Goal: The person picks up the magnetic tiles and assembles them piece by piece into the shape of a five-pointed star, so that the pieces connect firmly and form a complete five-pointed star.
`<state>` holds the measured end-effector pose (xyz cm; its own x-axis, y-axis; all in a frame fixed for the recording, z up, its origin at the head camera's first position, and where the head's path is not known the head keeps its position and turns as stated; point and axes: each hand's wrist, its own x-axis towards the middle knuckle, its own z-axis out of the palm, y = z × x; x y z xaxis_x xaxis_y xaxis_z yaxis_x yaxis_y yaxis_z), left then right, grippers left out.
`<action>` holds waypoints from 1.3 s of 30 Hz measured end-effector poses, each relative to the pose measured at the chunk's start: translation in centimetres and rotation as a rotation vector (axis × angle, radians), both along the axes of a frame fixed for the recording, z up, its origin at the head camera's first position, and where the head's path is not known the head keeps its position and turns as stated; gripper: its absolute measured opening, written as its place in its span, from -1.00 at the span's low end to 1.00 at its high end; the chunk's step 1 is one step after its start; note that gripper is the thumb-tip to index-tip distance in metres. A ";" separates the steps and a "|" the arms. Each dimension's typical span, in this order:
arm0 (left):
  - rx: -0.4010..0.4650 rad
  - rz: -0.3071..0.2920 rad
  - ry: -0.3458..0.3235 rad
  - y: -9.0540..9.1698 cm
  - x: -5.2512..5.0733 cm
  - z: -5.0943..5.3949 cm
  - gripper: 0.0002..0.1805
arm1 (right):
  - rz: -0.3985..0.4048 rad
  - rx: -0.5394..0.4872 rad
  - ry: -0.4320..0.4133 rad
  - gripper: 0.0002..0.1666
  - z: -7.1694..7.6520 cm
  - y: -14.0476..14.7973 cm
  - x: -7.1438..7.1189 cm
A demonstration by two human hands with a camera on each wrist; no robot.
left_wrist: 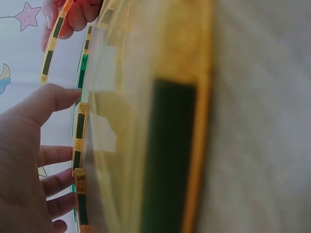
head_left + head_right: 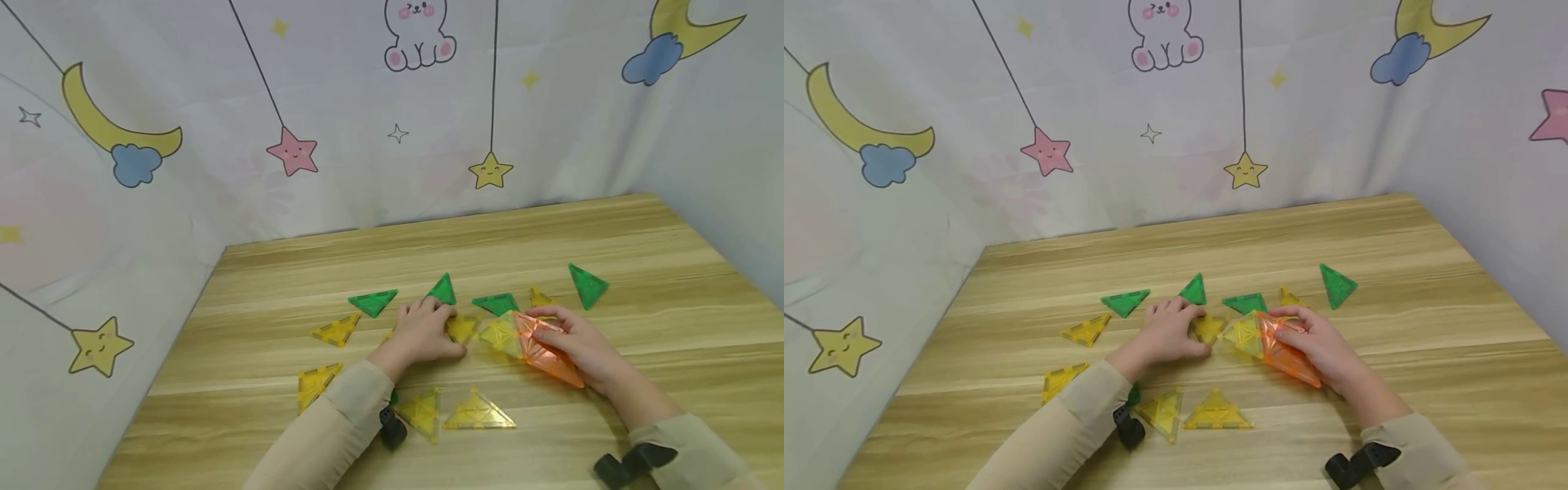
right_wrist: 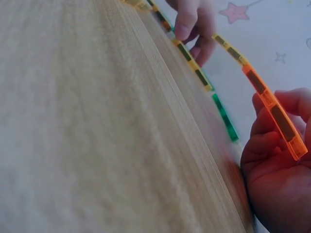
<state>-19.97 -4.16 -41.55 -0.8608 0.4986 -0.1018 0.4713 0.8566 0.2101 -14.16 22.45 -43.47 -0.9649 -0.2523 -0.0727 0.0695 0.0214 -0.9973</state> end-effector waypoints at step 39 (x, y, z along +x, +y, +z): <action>0.133 -0.266 -0.069 -0.7 0.5 0.4 -0.24 | -0.095 -0.030 -0.030 -0.67 0.3 0.0 -0.1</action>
